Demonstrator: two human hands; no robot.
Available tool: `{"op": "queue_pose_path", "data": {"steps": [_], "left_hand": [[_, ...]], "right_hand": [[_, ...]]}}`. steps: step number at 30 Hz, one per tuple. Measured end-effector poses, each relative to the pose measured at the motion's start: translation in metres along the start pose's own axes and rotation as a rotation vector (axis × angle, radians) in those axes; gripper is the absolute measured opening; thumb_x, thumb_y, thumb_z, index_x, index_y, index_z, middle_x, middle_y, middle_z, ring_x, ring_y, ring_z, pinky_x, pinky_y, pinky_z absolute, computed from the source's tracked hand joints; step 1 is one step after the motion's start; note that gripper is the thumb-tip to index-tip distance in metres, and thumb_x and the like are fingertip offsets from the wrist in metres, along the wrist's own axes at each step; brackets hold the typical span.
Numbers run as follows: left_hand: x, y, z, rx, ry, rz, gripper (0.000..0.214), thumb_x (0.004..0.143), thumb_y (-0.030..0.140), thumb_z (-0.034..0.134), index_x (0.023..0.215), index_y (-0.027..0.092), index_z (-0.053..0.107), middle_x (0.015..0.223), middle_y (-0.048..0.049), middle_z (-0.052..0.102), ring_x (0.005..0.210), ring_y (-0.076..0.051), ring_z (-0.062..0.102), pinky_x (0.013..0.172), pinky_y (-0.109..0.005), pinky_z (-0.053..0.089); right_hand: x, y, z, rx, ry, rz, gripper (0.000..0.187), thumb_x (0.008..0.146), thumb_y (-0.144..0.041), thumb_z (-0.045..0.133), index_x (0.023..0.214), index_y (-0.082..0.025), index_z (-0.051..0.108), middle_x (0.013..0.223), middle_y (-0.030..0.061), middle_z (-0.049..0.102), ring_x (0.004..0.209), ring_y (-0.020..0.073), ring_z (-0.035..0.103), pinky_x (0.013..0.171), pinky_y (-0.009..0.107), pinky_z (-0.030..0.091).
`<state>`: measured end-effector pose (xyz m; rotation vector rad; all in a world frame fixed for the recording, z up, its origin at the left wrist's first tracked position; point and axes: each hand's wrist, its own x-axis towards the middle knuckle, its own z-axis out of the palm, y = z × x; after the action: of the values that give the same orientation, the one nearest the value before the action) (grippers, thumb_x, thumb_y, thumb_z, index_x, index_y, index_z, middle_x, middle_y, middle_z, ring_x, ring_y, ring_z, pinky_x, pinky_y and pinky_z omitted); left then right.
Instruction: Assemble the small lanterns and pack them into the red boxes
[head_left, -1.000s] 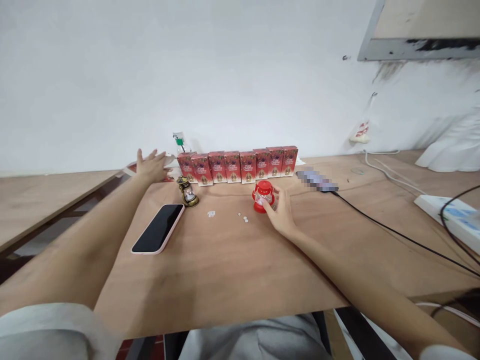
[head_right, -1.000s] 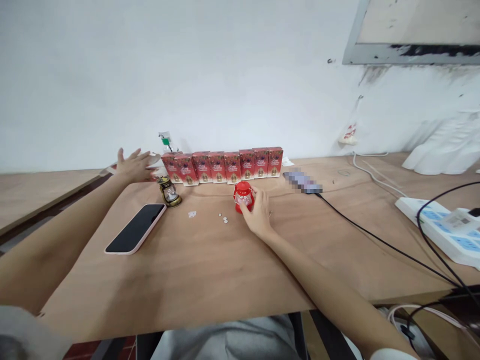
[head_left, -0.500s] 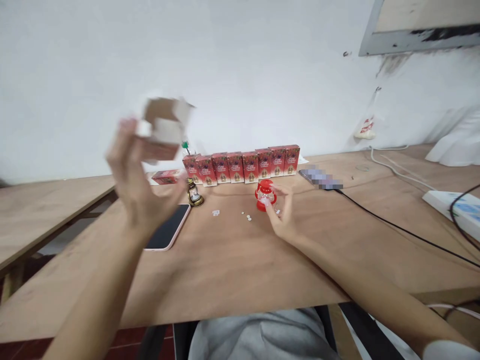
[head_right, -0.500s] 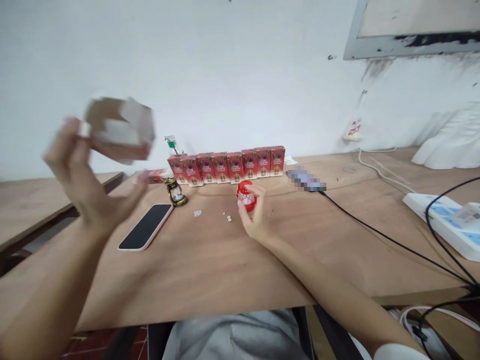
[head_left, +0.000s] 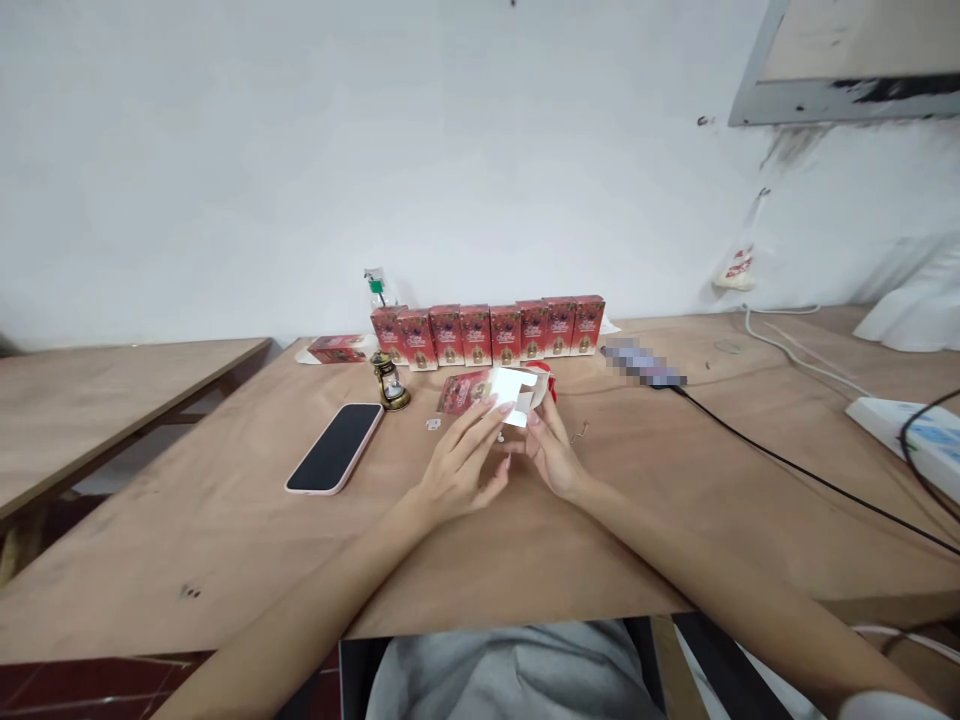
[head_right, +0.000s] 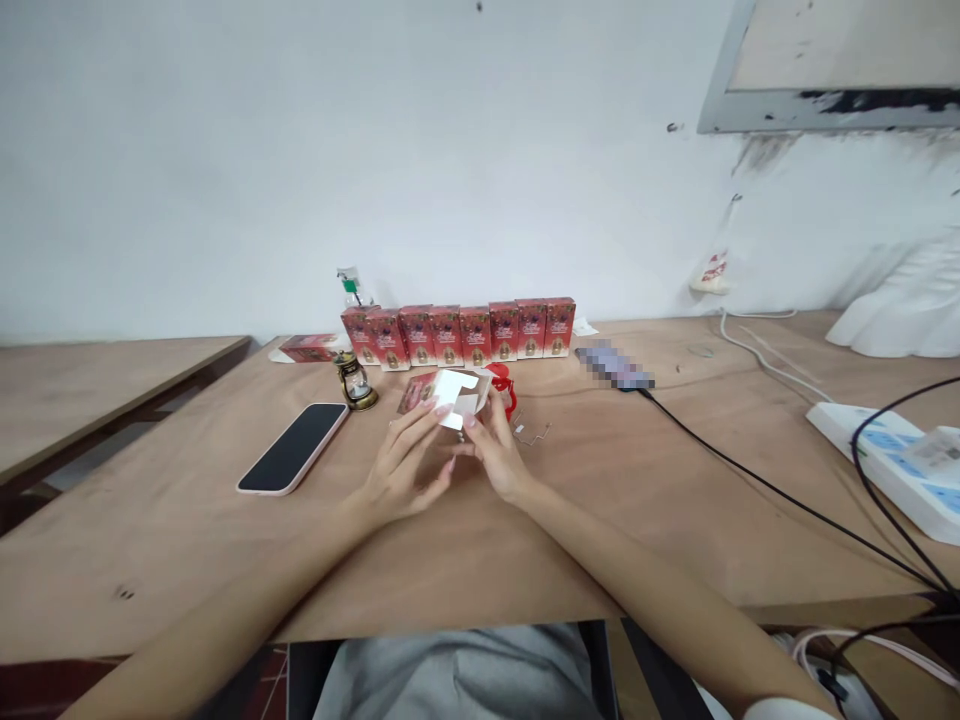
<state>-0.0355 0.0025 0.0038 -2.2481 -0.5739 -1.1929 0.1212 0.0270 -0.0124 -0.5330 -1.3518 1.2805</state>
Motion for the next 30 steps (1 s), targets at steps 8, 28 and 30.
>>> {"op": "queue_pose_path", "data": {"steps": [8,28,30], "left_hand": [[-0.003,0.005,0.006,-0.035,-0.079,0.104,0.056,0.080,0.010,0.053,0.136,0.012,0.041,0.120,-0.0125,0.063,0.126,-0.022,0.049,0.103,-0.039,0.047],[-0.007,-0.028,0.000,0.321,-0.119,0.198,0.043,0.083,0.021,0.064,0.120,0.038,0.054,0.125,-0.0036,0.061,0.119,-0.020,0.055,0.107,-0.043,0.032],[-0.008,-0.027,0.001,0.307,-0.130,0.187,0.043,0.083,0.020,0.063,0.121,0.038,0.054,0.125,-0.0036,0.061,0.119,-0.020,0.055,0.107,-0.043,0.031]], "right_hand": [[0.008,0.011,-0.008,-0.154,0.227,-0.075,0.042,0.082,-0.044,0.044,0.119,-0.026,0.050,0.106,0.0053,0.066,0.090,0.0215,0.064,0.074,0.035,0.055],[0.004,0.010,-0.005,-0.362,0.160,-0.123,0.036,0.065,-0.018,0.049,0.099,-0.022,0.059,0.091,0.0026,0.069,0.084,0.0213,0.063,0.078,0.037,0.053],[0.002,0.010,-0.006,-0.423,0.170,-0.160,0.040,0.065,-0.015,0.047,0.103,-0.023,0.057,0.100,0.0038,0.068,0.092,0.0209,0.063,0.083,0.037,0.053]]}}
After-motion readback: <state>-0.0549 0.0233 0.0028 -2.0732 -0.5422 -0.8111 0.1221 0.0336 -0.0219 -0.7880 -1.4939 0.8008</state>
